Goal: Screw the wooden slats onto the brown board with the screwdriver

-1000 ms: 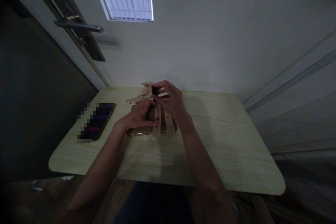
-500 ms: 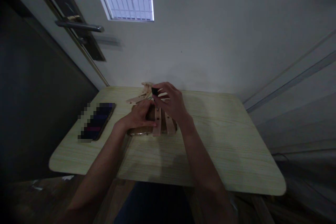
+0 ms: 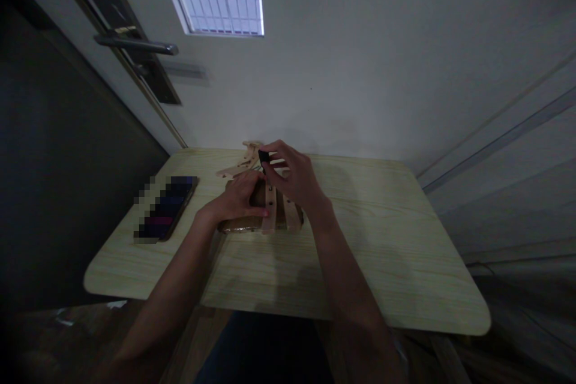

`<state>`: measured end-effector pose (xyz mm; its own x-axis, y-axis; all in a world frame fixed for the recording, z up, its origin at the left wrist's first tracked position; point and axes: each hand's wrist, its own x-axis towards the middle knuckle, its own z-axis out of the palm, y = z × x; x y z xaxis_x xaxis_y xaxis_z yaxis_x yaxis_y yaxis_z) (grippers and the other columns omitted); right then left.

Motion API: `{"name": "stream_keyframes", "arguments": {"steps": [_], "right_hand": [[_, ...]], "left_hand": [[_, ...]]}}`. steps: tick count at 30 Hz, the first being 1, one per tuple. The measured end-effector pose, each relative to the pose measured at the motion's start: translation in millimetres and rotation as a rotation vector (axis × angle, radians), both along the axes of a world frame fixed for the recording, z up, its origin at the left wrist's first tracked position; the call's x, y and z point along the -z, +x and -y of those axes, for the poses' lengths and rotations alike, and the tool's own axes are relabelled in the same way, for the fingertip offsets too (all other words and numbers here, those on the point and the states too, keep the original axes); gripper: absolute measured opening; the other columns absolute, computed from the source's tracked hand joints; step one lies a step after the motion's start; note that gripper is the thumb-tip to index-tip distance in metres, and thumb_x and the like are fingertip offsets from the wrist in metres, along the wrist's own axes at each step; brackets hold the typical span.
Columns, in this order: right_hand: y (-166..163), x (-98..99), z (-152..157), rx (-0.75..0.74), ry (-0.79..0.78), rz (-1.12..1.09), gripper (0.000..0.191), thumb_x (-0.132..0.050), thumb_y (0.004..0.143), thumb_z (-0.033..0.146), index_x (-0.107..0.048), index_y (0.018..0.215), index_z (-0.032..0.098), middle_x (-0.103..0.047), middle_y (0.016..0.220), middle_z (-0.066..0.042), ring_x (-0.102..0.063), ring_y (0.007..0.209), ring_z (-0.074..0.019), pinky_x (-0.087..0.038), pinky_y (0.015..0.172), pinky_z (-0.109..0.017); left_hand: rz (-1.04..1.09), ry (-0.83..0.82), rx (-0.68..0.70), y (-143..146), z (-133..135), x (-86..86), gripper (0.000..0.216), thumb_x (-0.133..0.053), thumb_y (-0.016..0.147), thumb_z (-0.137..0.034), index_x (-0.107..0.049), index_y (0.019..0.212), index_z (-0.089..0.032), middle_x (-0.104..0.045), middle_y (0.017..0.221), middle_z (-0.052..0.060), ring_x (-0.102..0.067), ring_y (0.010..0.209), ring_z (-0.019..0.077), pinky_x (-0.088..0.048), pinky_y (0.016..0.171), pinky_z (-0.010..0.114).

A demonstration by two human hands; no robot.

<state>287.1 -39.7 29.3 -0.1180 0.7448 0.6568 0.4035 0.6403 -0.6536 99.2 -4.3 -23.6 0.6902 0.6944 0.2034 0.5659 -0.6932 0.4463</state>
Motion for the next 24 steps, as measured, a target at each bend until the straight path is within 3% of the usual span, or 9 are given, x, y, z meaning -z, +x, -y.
{"name": "stream_keyframes", "arguments": {"steps": [13,24], "right_hand": [[0.6,0.6,-2.1,0.021,-0.015,0.012,0.023,-0.063,0.083,0.031,-0.059,0.104,0.024,-0.067,0.102,-0.001,-0.069,0.083,-0.0131,-0.059,0.06,-0.022],[2.3,2.5,-6.0,0.018,0.083,0.099,0.028,-0.062,0.087,0.035,-0.061,0.113,0.025,-0.066,0.108,-0.002,-0.066,0.084,-0.0121,-0.061,0.063,-0.022]], "left_hand": [[0.014,-0.004,0.011,-0.6,-0.5,0.3,0.076,-0.068,0.067,-0.07,-0.045,0.122,-0.024,-0.056,0.12,0.01,-0.053,0.112,0.0333,-0.042,0.096,0.051],[0.005,-0.004,0.013,0.0,0.1,-2.5,0.074,-0.07,0.067,-0.068,-0.046,0.121,-0.023,-0.056,0.121,0.01,-0.052,0.114,0.0338,-0.04,0.098,0.051]]}}
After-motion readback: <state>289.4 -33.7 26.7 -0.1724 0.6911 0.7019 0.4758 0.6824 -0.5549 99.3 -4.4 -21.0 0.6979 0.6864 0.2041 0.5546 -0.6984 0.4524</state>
